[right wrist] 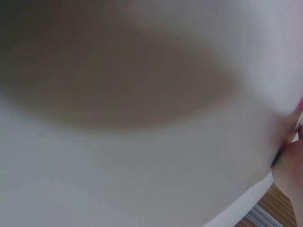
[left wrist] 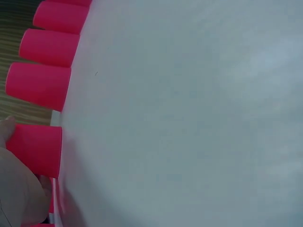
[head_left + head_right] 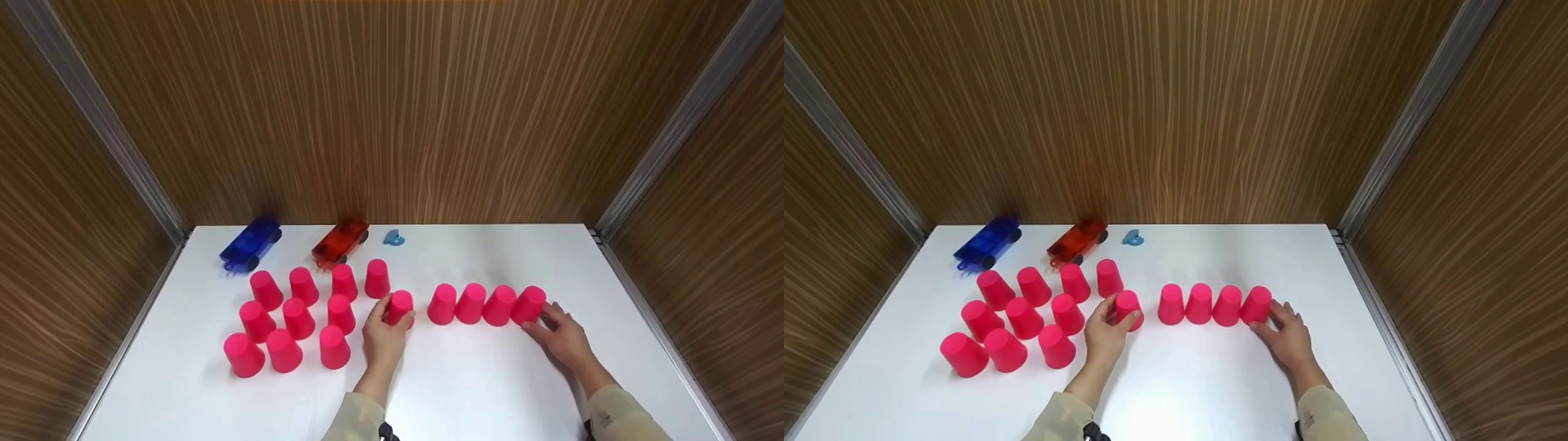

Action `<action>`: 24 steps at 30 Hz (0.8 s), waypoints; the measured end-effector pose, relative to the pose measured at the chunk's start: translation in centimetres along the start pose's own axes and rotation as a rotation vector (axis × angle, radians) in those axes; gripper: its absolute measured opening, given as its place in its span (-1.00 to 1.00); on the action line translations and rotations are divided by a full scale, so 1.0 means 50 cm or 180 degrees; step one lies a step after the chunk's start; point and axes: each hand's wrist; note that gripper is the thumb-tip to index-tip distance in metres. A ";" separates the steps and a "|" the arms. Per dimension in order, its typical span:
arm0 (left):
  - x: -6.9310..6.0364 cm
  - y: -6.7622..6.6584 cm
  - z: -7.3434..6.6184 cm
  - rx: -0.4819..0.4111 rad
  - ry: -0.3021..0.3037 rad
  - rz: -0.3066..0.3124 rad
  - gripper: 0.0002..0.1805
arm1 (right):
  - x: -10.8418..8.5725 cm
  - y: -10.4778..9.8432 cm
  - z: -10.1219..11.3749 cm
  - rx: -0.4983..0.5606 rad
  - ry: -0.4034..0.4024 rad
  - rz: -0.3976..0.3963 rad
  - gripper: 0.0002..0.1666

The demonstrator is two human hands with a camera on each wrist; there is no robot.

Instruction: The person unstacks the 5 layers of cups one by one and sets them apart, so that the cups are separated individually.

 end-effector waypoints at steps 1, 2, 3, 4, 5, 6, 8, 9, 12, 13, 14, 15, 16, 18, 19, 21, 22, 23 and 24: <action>-0.003 -0.004 0.001 0.0000 -0.0007 -0.0052 -0.28 | 0.001 0.000 0.001 -0.0002 -0.0010 -0.0004 0.05; -0.005 -0.008 0.001 -0.0002 -0.0014 -0.0099 -0.27 | 0.001 0.000 0.002 0.0000 -0.0010 -0.0006 0.04; -0.007 -0.012 0.002 0.0004 -0.0003 -0.0143 -0.27 | 0.001 0.000 0.003 0.0011 -0.0006 -0.0001 0.05; -0.008 -0.015 0.003 -0.0002 -0.0003 -0.0183 -0.27 | 0.001 -0.001 0.004 0.0017 0.0001 0.0002 0.05; -0.010 -0.018 0.004 -0.0009 -0.0001 -0.0217 -0.28 | 0.001 -0.001 0.004 0.0025 0.0009 0.0013 0.05; -0.011 -0.021 0.004 -0.0008 0.0008 -0.0253 -0.28 | 0.001 0.000 0.004 0.0042 0.0015 0.0022 0.05; -0.012 -0.025 0.006 -0.0008 0.0025 -0.0314 -0.29 | 0.000 0.000 0.004 0.0082 0.0029 0.0048 0.06; -0.012 -0.027 0.007 -0.0020 0.0028 -0.0329 -0.29 | 0.000 0.000 0.004 0.0103 0.0035 0.0063 0.07; -0.012 -0.027 0.008 -0.0046 0.0002 -0.0341 -0.27 | -0.002 -0.002 0.002 0.0173 0.0055 0.0064 0.09; -0.012 -0.027 0.009 -0.0045 0.0008 -0.0343 -0.27 | -0.002 -0.003 0.003 0.0197 0.0043 0.0066 0.09; -0.011 -0.027 0.009 -0.0050 0.0016 -0.0342 -0.27 | -0.003 -0.004 0.003 0.0224 0.0040 0.0059 0.08; -0.012 -0.027 0.009 -0.0045 0.0015 -0.0344 -0.27 | -0.003 -0.005 0.004 0.0254 0.0038 0.0048 0.07; -0.012 -0.027 0.009 -0.0040 0.0015 -0.0344 -0.27 | -0.004 -0.006 0.005 0.0272 0.0038 0.0033 0.07; -0.011 -0.028 0.008 -0.0027 0.0014 -0.0357 -0.26 | -0.005 -0.009 0.009 0.0288 0.0035 0.0012 0.06; -0.011 -0.029 0.008 -0.0029 0.0019 -0.0363 -0.26 | -0.006 -0.010 0.011 0.0290 0.0033 0.0004 0.06; -0.011 -0.029 0.008 -0.0029 -0.0004 -0.0385 -0.26 | -0.005 -0.012 0.015 0.0272 0.0061 -0.0012 0.08; -0.011 -0.029 0.008 -0.0031 -0.0007 -0.0397 -0.27 | -0.005 -0.013 0.017 0.0259 0.0064 -0.0011 0.10; -0.011 -0.029 0.008 -0.0029 -0.0004 -0.0406 -0.27 | -0.004 -0.013 0.019 0.0255 0.0061 -0.0009 0.10; -0.010 -0.029 0.008 -0.0035 -0.0002 -0.0414 -0.27 | -0.004 -0.012 0.021 0.0248 0.0054 -0.0002 0.12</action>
Point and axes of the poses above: each hand's wrist, its own x-axis towards the middle knuckle, its own y-axis out of the palm, z = x × y, and after that the axes turned 5 degrees about z, right-handed
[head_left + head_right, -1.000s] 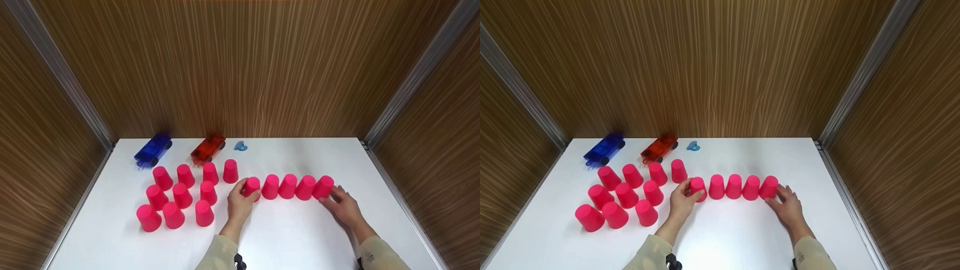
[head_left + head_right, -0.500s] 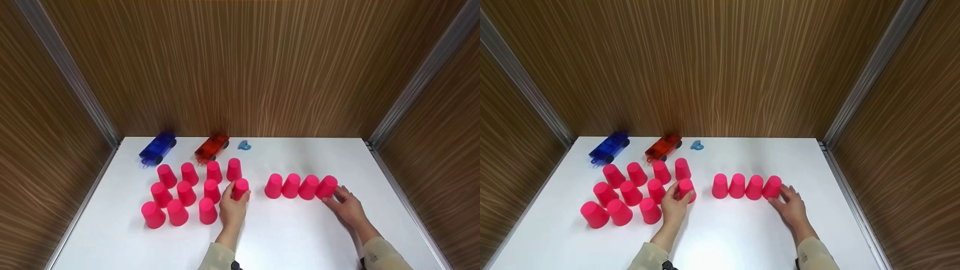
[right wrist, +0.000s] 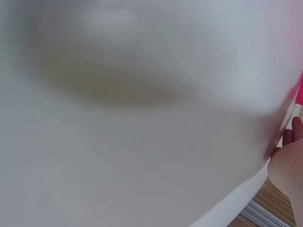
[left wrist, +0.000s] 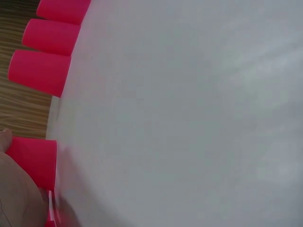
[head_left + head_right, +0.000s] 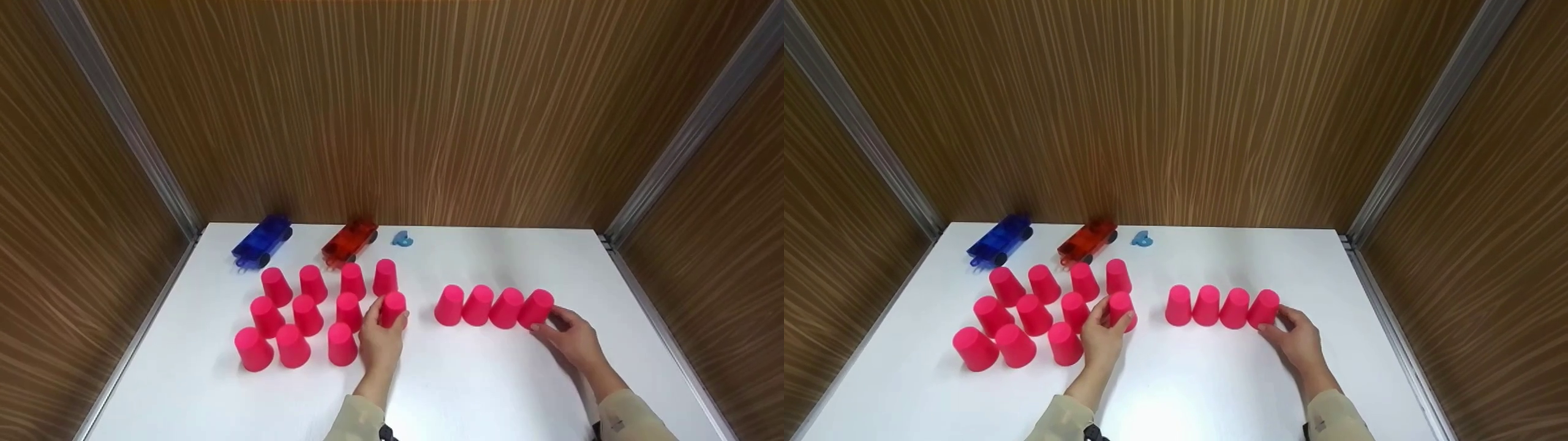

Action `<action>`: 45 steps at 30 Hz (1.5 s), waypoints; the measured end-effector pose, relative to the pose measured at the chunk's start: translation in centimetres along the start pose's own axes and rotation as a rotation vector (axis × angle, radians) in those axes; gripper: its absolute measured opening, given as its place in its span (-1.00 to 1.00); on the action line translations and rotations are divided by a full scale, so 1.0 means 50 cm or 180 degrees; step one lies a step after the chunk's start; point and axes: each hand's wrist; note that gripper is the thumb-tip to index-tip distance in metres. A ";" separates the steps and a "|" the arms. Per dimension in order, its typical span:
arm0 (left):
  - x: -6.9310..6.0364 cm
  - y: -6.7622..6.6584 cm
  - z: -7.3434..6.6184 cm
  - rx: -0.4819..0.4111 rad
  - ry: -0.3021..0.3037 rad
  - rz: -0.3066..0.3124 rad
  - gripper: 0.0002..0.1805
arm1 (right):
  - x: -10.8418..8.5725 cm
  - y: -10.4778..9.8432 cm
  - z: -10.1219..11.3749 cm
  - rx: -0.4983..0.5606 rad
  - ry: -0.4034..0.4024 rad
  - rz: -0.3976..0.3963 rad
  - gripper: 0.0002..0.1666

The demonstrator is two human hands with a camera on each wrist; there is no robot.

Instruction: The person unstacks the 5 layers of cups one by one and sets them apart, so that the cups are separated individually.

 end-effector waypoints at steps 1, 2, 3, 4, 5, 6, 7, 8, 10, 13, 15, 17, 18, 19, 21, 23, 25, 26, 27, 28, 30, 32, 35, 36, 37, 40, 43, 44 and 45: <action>0.000 0.001 0.000 -0.0005 -0.0005 -0.0002 -0.28 | 0.000 0.000 0.000 0.0008 0.0004 -0.0001 0.12; -0.001 0.002 0.001 -0.0011 -0.0007 -0.0004 -0.28 | 0.000 0.000 0.000 0.0016 0.0009 0.0002 0.14; -0.001 0.003 0.001 -0.0013 -0.0002 -0.0004 -0.28 | 0.000 0.001 -0.001 0.0035 0.0014 0.0003 0.15; -0.001 0.004 0.002 -0.0018 0.0003 -0.0006 -0.28 | 0.000 0.001 -0.001 0.0054 0.0009 0.0011 0.16; -0.001 0.005 0.002 -0.0022 0.0010 -0.0015 -0.28 | 0.000 0.002 -0.001 0.0079 0.0009 0.0009 0.17; -0.001 0.006 0.002 -0.0028 0.0015 -0.0026 -0.28 | 0.000 0.002 0.000 0.0101 0.0008 0.0008 0.18; -0.001 0.007 0.002 -0.0019 0.0027 -0.0042 -0.28 | 0.000 0.003 0.000 0.0128 0.0010 0.0004 0.17; -0.001 0.007 0.001 -0.0013 0.0036 -0.0059 -0.28 | 0.001 0.004 0.000 0.0147 0.0010 0.0005 0.17; 0.000 0.008 0.000 0.0014 0.0052 -0.0098 -0.28 | 0.001 0.006 0.002 0.0173 -0.0009 0.0019 0.16; 0.001 0.008 -0.004 0.0049 0.0076 -0.0155 -0.28 | 0.003 0.009 0.004 0.0217 0.0004 0.0037 0.13; 0.001 0.007 -0.007 0.0049 0.0089 -0.0193 -0.27 | 0.003 0.010 0.006 0.0232 0.0001 0.0062 0.12; 0.002 0.007 -0.008 0.0060 0.0097 -0.0229 -0.26 | 0.004 0.010 0.005 0.0255 0.0027 0.0068 0.12; 0.002 0.007 -0.008 0.0073 0.0105 -0.0246 -0.26 | 0.004 0.010 0.005 0.0261 0.0031 0.0072 0.11; 0.003 0.007 -0.008 0.0095 0.0097 -0.0257 -0.26 | 0.004 0.010 0.005 0.0276 0.0035 0.0075 0.12; 0.004 0.006 -0.008 0.0140 0.0077 -0.0270 -0.26 | 0.006 0.011 0.004 0.0310 0.0045 0.0082 0.11; 0.006 0.005 -0.007 0.0181 0.0068 -0.0285 -0.26 | 0.007 0.011 0.004 0.0337 0.0060 0.0080 0.11; 0.007 0.004 -0.007 0.0208 0.0060 -0.0296 -0.25 | 0.009 0.012 0.003 0.0368 0.0081 0.0079 0.12; 0.008 0.004 -0.007 0.0225 0.0069 -0.0302 -0.24 | 0.009 0.012 0.002 0.0366 0.0091 0.0078 0.13; 0.008 0.004 -0.006 0.0242 0.0081 -0.0311 -0.23 | 0.008 0.013 0.002 0.0365 0.0103 0.0075 0.14; 0.007 0.004 -0.006 0.0269 0.0103 -0.0325 -0.22 | 0.008 0.013 0.001 0.0365 0.0112 0.0073 0.14; 0.005 0.004 -0.006 0.0326 0.0129 -0.0338 -0.19 | 0.008 0.014 -0.001 0.0378 0.0131 0.0077 0.15; 0.002 0.005 -0.007 0.0388 0.0147 -0.0352 -0.16 | 0.006 0.013 -0.002 0.0379 0.0132 0.0086 0.15; -0.005 0.006 -0.011 0.0438 0.0183 -0.0367 -0.13 | 0.004 0.011 -0.002 0.0379 0.0131 0.0095 0.15; -0.008 0.006 -0.014 0.0446 0.0188 -0.0369 -0.12 | 0.004 0.011 -0.002 0.0384 0.0132 0.0093 0.15; -0.011 0.005 -0.016 0.0428 0.0207 -0.0371 -0.11 | 0.003 0.011 -0.002 0.0390 0.0132 0.0095 0.15; -0.021 0.000 -0.026 0.0335 0.0261 -0.0377 -0.10 | 0.003 0.011 -0.002 0.0421 0.0144 0.0095 0.15; -0.029 -0.006 -0.045 0.0223 0.0364 -0.0422 -0.09 | 0.004 0.012 -0.001 0.0427 0.0135 0.0093 0.14; -0.031 -0.008 -0.055 0.0183 0.0423 -0.0444 -0.09 | 0.004 0.013 0.000 0.0422 0.0128 0.0090 0.14; -0.033 -0.009 -0.065 0.0147 0.0493 -0.0467 -0.09 | 0.004 0.013 0.000 0.0417 0.0119 0.0085 0.13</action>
Point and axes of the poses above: each hand's wrist, its own x-axis towards the middle knuckle, its own y-axis out of the palm, z = x × y, and after that the axes turned 5 degrees about z, right-handed
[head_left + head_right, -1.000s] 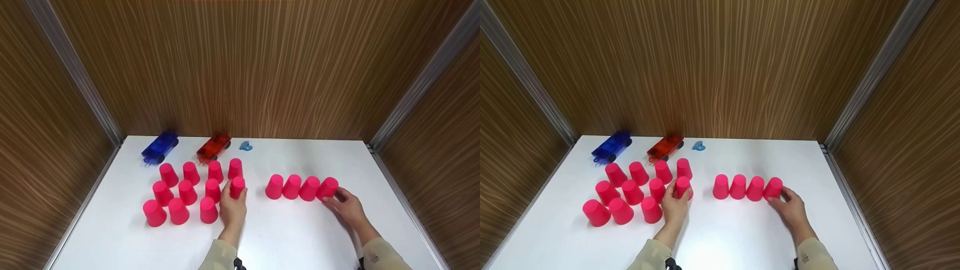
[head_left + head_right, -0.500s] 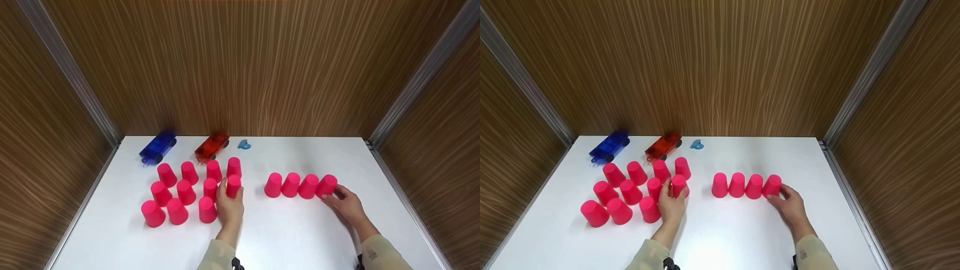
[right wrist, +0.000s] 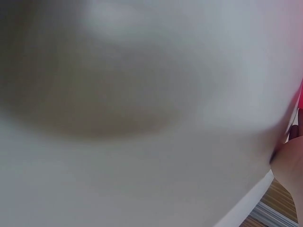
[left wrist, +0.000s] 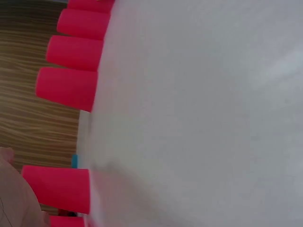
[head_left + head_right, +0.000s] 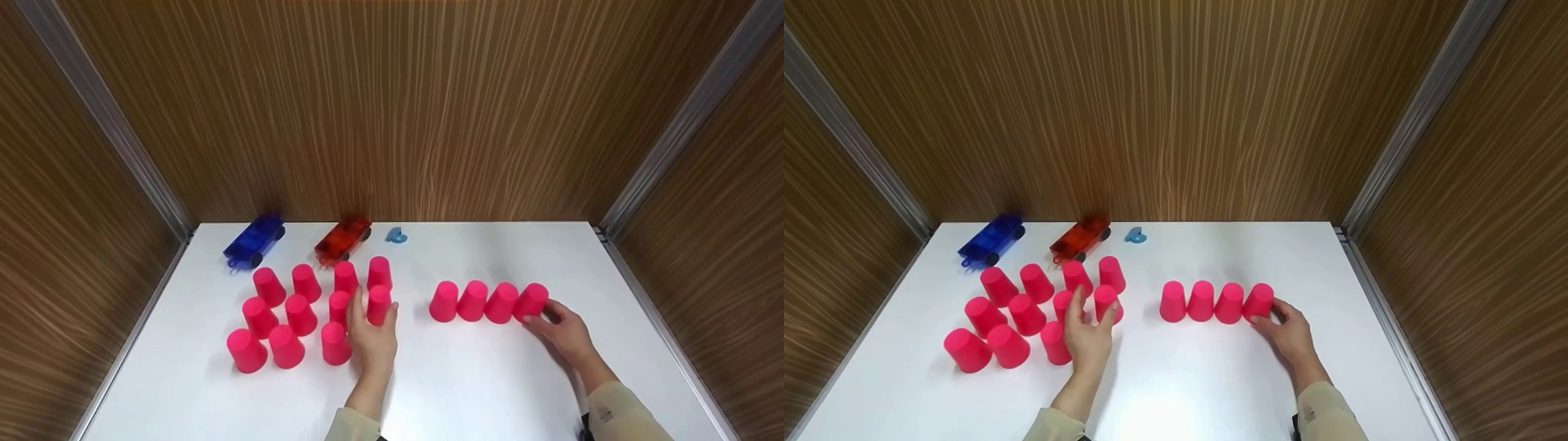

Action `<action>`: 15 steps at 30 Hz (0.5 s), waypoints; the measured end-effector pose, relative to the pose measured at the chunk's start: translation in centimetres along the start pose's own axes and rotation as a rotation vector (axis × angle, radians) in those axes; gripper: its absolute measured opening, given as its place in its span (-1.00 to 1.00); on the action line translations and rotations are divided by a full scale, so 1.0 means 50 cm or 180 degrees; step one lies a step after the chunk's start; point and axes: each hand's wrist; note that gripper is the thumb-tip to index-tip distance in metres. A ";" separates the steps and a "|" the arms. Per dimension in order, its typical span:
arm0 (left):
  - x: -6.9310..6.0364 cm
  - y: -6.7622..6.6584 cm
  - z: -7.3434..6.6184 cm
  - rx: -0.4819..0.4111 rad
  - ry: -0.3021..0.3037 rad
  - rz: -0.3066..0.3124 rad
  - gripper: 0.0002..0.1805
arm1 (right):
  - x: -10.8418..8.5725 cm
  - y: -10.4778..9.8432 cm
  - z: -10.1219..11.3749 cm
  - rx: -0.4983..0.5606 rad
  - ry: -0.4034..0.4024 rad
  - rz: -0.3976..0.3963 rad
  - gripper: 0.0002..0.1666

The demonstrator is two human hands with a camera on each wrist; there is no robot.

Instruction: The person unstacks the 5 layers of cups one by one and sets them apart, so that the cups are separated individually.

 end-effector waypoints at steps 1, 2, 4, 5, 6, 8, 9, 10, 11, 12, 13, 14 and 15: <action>0.001 -0.001 -0.010 -0.0035 0.0085 -0.0014 -0.09 | 0.000 0.000 0.001 -0.0008 -0.0008 -0.0009 0.13; 0.002 -0.001 -0.022 -0.0074 0.0180 -0.0020 -0.10 | 0.000 0.000 0.001 -0.0010 -0.0016 -0.0016 0.12; 0.005 0.003 -0.042 -0.0152 0.0389 0.0019 -0.12 | 0.000 -0.001 0.002 -0.0011 -0.0030 -0.0025 0.12; 0.006 0.006 -0.051 -0.0200 0.0468 0.0074 -0.13 | 0.000 -0.001 0.003 -0.0005 -0.0038 -0.0028 0.12; 0.007 0.011 -0.058 -0.0213 0.0528 0.0154 -0.14 | 0.000 -0.001 0.003 -0.0002 -0.0045 -0.0032 0.11; 0.009 0.024 -0.067 -0.0203 0.0570 0.0377 -0.17 | 0.000 0.000 0.003 0.0003 -0.0056 -0.0035 0.10; 0.010 0.033 -0.069 -0.0185 0.0552 0.0511 -0.17 | 0.000 0.000 0.003 0.0005 -0.0057 -0.0033 0.09; 0.010 0.042 -0.070 -0.0169 0.0508 0.0655 -0.18 | 0.000 0.001 0.003 0.0007 -0.0050 -0.0038 0.08; 0.011 0.052 -0.068 -0.0144 0.0444 0.0802 -0.19 | 0.000 0.001 0.004 0.0005 -0.0040 -0.0039 0.08; 0.012 0.062 -0.065 -0.0114 0.0374 0.0938 -0.19 | 0.000 0.002 0.004 0.0010 -0.0024 -0.0042 0.09; 0.013 0.073 -0.062 -0.0090 0.0315 0.1065 -0.20 | 0.000 0.002 0.004 0.0021 -0.0008 -0.0040 0.09; 0.015 0.083 -0.057 -0.0074 0.0261 0.1179 -0.20 | -0.001 0.002 0.004 0.0039 0.0012 -0.0041 0.09; 0.017 0.093 -0.053 -0.0063 0.0217 0.1280 -0.21 | -0.001 0.002 0.004 0.0039 0.0027 -0.0045 0.10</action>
Point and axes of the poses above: each hand's wrist, its own x-axis towards the middle knuckle, its own y-axis out of the palm, z = x × y, and after that the axes turned 5 degrees about z, right-handed
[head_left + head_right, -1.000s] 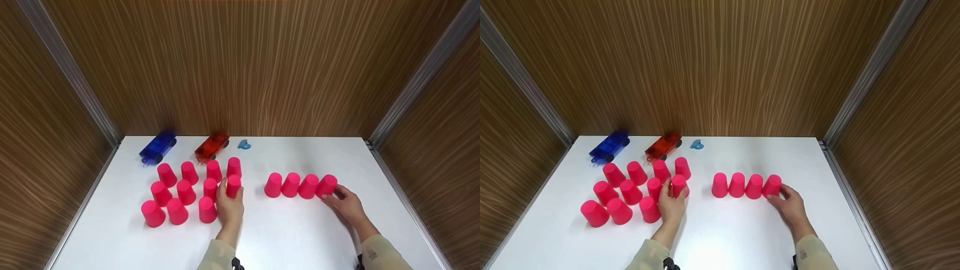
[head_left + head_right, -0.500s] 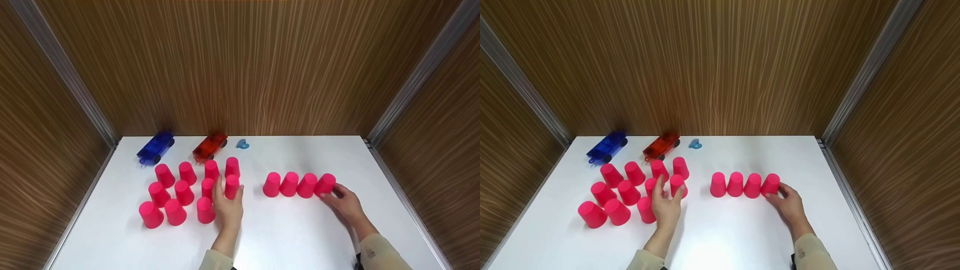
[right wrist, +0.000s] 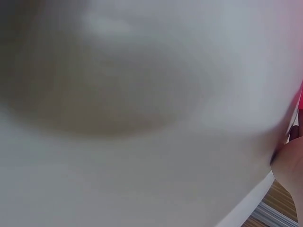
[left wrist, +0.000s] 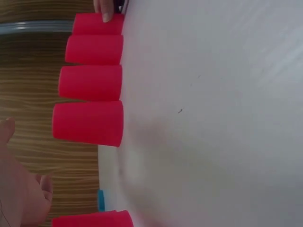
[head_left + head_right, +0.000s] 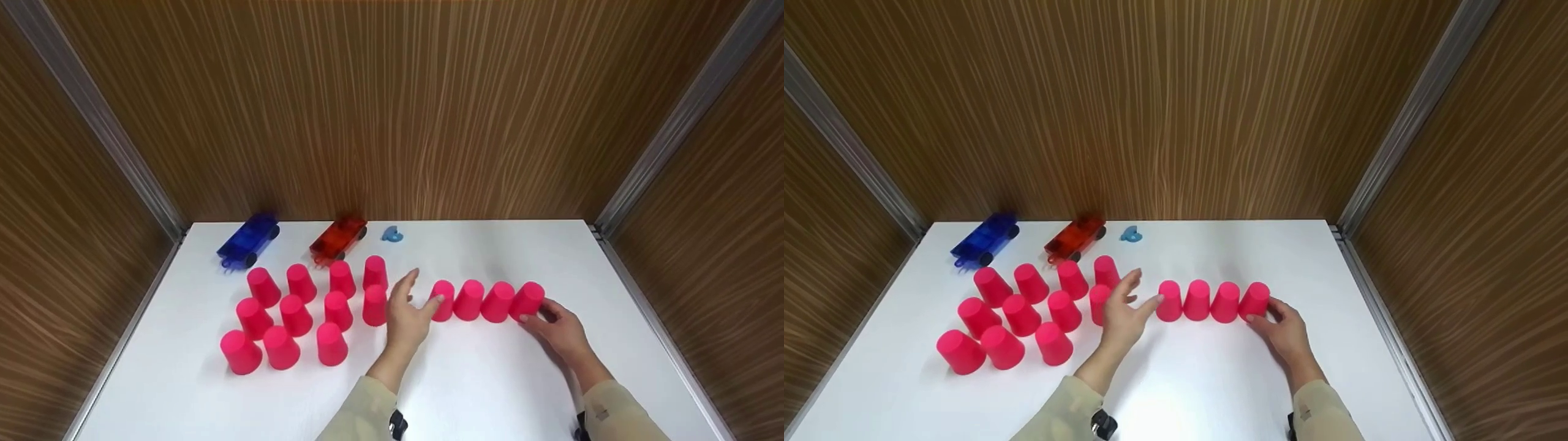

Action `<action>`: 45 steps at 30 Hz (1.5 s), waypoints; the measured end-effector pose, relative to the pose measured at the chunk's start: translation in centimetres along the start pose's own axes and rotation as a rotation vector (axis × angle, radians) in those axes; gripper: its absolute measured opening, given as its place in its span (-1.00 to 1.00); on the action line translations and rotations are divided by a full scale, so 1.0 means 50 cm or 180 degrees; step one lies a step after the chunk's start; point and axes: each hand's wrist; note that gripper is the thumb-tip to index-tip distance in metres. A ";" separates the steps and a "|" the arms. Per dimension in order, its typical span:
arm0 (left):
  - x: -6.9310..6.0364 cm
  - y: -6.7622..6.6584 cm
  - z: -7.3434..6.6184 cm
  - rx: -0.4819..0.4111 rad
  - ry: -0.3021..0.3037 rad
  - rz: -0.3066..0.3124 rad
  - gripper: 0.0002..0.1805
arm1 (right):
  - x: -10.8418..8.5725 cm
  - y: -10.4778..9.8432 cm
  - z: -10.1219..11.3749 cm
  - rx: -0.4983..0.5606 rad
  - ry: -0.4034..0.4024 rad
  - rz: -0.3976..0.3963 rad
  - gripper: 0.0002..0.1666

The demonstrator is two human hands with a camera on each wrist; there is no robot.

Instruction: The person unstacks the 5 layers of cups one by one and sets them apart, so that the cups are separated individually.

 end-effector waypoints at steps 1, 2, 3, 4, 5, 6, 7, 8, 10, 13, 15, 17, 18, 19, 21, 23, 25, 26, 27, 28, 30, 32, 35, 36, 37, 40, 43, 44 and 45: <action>0.006 0.008 0.005 0.0006 -0.0036 0.0088 -0.21 | 0.000 0.000 0.000 0.0009 0.0014 -0.0004 0.11; 0.011 0.015 0.010 0.0018 -0.0058 0.0164 -0.22 | -0.001 0.000 0.000 0.0020 0.0019 -0.0001 0.11; 0.017 0.021 0.013 0.0051 -0.0082 0.0231 -0.22 | -0.001 0.000 -0.001 0.0029 0.0033 -0.0005 0.11; 0.022 0.026 0.017 0.0086 -0.0112 0.0288 -0.21 | -0.001 0.000 -0.001 0.0036 0.0034 0.0000 0.11; 0.028 0.030 0.020 0.0115 -0.0140 0.0339 -0.21 | 0.000 0.000 0.000 0.0039 0.0037 -0.0002 0.11; 0.033 0.034 0.022 0.0144 -0.0169 0.0382 -0.20 | 0.000 0.000 0.000 0.0037 0.0035 0.0004 0.11; 0.037 0.036 0.025 0.0172 -0.0214 0.0419 -0.19 | 0.001 0.001 -0.001 0.0044 0.0038 0.0008 0.11; 0.040 0.039 0.027 0.0196 -0.0252 0.0447 -0.19 | 0.001 0.001 -0.001 0.0048 0.0040 0.0015 0.11; 0.045 0.042 0.031 0.0244 -0.0324 0.0492 -0.18 | 0.002 0.001 -0.001 0.0036 0.0046 0.0025 0.13; 0.050 0.046 0.038 0.0292 -0.0408 0.0557 -0.17 | 0.003 -0.001 0.000 0.0007 0.0075 0.0024 0.14; 0.050 0.048 0.044 0.0315 -0.0431 0.0598 -0.17 | 0.003 -0.003 0.000 -0.0030 0.0090 0.0025 0.15; 0.046 0.050 0.051 0.0302 -0.0487 0.0641 -0.17 | 0.001 -0.003 0.000 -0.0044 0.0100 0.0043 0.15; 0.045 0.051 0.055 0.0283 -0.0505 0.0655 -0.17 | 0.001 -0.004 -0.001 -0.0049 0.0106 0.0053 0.15; 0.043 0.051 0.058 0.0258 -0.0506 0.0662 -0.19 | 0.001 -0.004 -0.001 -0.0043 0.0097 0.0063 0.14; 0.040 0.053 0.063 0.0195 -0.0525 0.0690 -0.20 | 0.001 -0.004 -0.001 -0.0034 0.0086 0.0071 0.13; 0.038 0.053 0.066 0.0133 -0.0518 0.0705 -0.22 | 0.001 -0.005 0.000 -0.0018 0.0082 0.0074 0.11; 0.037 0.053 0.068 0.0087 -0.0522 0.0712 -0.23 | 0.002 -0.005 0.001 -0.0006 0.0081 0.0071 0.10; 0.036 0.052 0.068 0.0074 -0.0539 0.0716 -0.24 | 0.002 -0.006 0.001 -0.0008 0.0095 0.0071 0.11; 0.035 0.051 0.068 0.0065 -0.0546 0.0715 -0.24 | 0.003 -0.007 0.001 -0.0016 0.0110 0.0074 0.11; 0.035 0.049 0.068 0.0059 -0.0537 0.0705 -0.25 | 0.004 -0.007 0.001 -0.0017 0.0121 0.0080 0.11; 0.032 0.047 0.067 0.0077 -0.0539 0.0675 -0.26 | 0.006 -0.008 -0.001 -0.0031 0.0133 0.0086 0.12; 0.033 0.042 0.065 0.0082 -0.0504 0.0632 -0.27 | 0.010 -0.009 0.002 -0.0035 0.0120 0.0085 0.12; 0.029 0.035 0.063 0.0058 -0.0505 0.0580 -0.28 | 0.012 -0.009 0.005 -0.0036 0.0099 0.0073 0.13; 0.027 0.032 0.064 0.0032 -0.0509 0.0571 -0.29 | 0.012 -0.009 0.005 -0.0038 0.0100 0.0069 0.13; 0.025 0.029 0.065 0.0004 -0.0508 0.0561 -0.30 | 0.011 -0.008 0.006 -0.0033 0.0103 0.0072 0.14; 0.013 0.019 0.068 -0.0047 -0.0509 0.0524 -0.32 | 0.009 -0.007 0.005 -0.0021 0.0129 0.0078 0.15; -0.002 0.008 0.073 -0.0066 -0.0490 0.0461 -0.32 | 0.007 -0.007 0.003 -0.0017 0.0149 0.0084 0.15; -0.007 0.004 0.075 -0.0067 -0.0484 0.0438 -0.32 | 0.006 -0.007 0.002 -0.0020 0.0150 0.0081 0.16; -0.013 0.000 0.077 -0.0060 -0.0478 0.0408 -0.32 | 0.006 -0.007 0.000 -0.0028 0.0147 0.0083 0.16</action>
Point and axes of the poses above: each hand's wrist, its own x-axis towards the middle knuckle, its own y-axis out of the palm, z = x × y, and after that the axes turned 5 degrees about z, right-handed
